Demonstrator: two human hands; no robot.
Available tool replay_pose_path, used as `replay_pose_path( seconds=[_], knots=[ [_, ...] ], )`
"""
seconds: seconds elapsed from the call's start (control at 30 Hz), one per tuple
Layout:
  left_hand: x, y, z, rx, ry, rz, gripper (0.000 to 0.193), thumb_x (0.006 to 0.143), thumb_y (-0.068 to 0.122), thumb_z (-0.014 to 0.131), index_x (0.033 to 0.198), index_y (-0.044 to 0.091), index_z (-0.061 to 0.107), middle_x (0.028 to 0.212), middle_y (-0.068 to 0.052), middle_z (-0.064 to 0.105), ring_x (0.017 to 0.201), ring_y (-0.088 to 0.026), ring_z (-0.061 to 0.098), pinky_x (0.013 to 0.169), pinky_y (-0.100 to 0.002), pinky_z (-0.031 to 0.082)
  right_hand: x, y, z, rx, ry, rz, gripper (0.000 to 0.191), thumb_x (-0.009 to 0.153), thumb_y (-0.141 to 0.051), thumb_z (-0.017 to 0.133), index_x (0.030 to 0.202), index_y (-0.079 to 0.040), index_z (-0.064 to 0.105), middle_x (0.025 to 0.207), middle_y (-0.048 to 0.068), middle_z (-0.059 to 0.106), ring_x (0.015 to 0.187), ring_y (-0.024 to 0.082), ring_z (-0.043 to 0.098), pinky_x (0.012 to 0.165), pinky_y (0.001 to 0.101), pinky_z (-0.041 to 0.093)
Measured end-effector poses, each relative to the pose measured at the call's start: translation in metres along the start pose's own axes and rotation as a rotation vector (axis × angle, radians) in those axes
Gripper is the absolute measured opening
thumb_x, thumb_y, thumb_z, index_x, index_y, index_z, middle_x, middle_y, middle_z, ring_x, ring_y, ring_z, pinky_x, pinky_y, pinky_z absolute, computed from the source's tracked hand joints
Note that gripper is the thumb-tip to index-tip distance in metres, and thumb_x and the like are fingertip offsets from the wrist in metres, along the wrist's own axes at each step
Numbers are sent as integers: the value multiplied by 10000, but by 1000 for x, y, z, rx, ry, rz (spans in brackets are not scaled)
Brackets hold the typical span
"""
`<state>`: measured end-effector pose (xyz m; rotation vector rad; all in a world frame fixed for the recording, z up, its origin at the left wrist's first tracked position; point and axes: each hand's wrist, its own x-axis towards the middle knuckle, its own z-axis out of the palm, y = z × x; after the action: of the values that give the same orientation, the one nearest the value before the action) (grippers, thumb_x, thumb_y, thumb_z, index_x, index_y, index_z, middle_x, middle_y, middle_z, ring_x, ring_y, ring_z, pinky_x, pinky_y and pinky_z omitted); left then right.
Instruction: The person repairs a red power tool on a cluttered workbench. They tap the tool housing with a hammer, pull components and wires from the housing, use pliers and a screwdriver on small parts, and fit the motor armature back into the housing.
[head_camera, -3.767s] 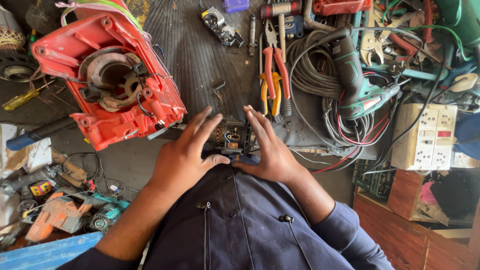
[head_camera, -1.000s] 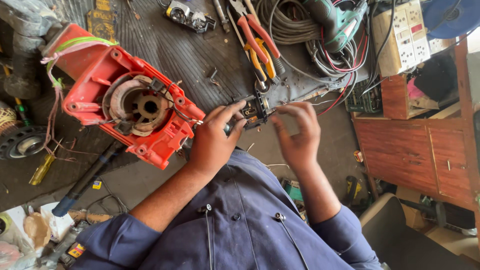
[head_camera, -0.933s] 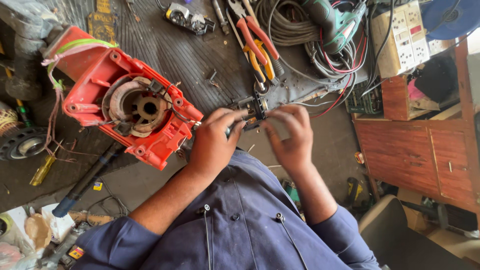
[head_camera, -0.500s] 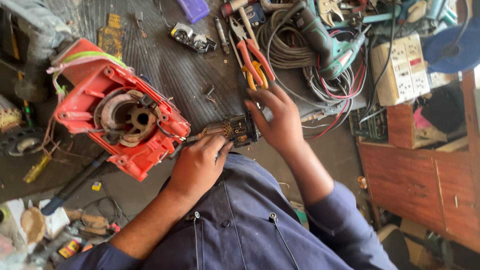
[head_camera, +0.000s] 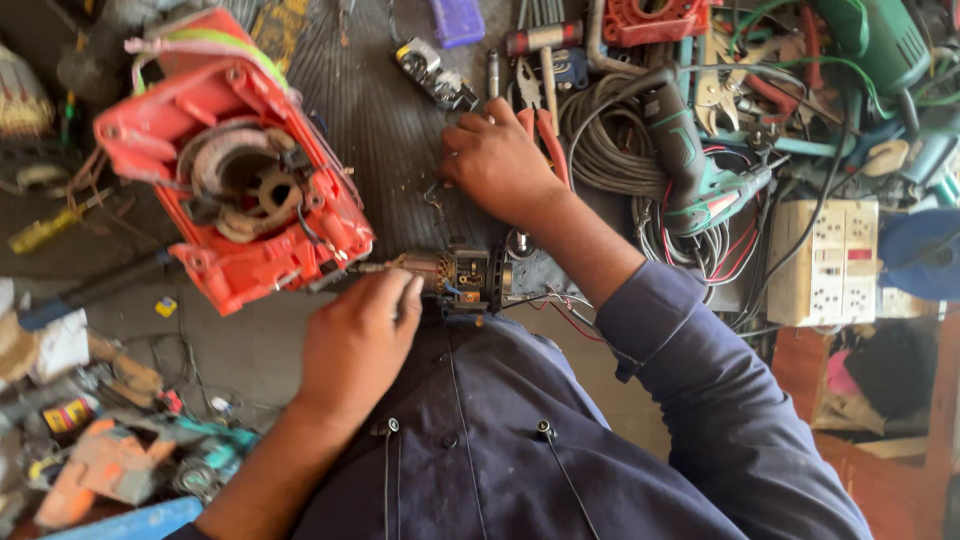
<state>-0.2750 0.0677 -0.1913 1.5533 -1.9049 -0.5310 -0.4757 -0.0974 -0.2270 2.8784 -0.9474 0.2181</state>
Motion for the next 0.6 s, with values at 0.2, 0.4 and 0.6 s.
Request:
replay_pose_path(
  seconds=[0.2,0.4,0.6],
  knots=[
    [-3,13,-21,-139,44,-162,128,947,151,728,998,62,653,858,-116,717,721,-314,705,616,-406,542,-2,3,1,-49,-27,-95,101,827,-294,729,775,-208,730,945,-26,616,1029,184,601,912,389,424],
    [11,26,-27,-168,39,-101,170,925,124,751,1058,49,674,921,-95,732,810,-275,729,697,-375,567,-29,0,-28,188,190,130,156,913,-225,748,994,-96,710,1006,79,608,1054,269,606,894,437,420],
    [20,36,-19,-266,44,198,241,905,77,793,1124,41,698,1060,-93,740,929,-248,750,786,-343,595,-82,-51,-81,934,179,325,107,929,-22,713,1025,-28,668,1057,93,625,1060,294,642,930,393,519]
  ],
)
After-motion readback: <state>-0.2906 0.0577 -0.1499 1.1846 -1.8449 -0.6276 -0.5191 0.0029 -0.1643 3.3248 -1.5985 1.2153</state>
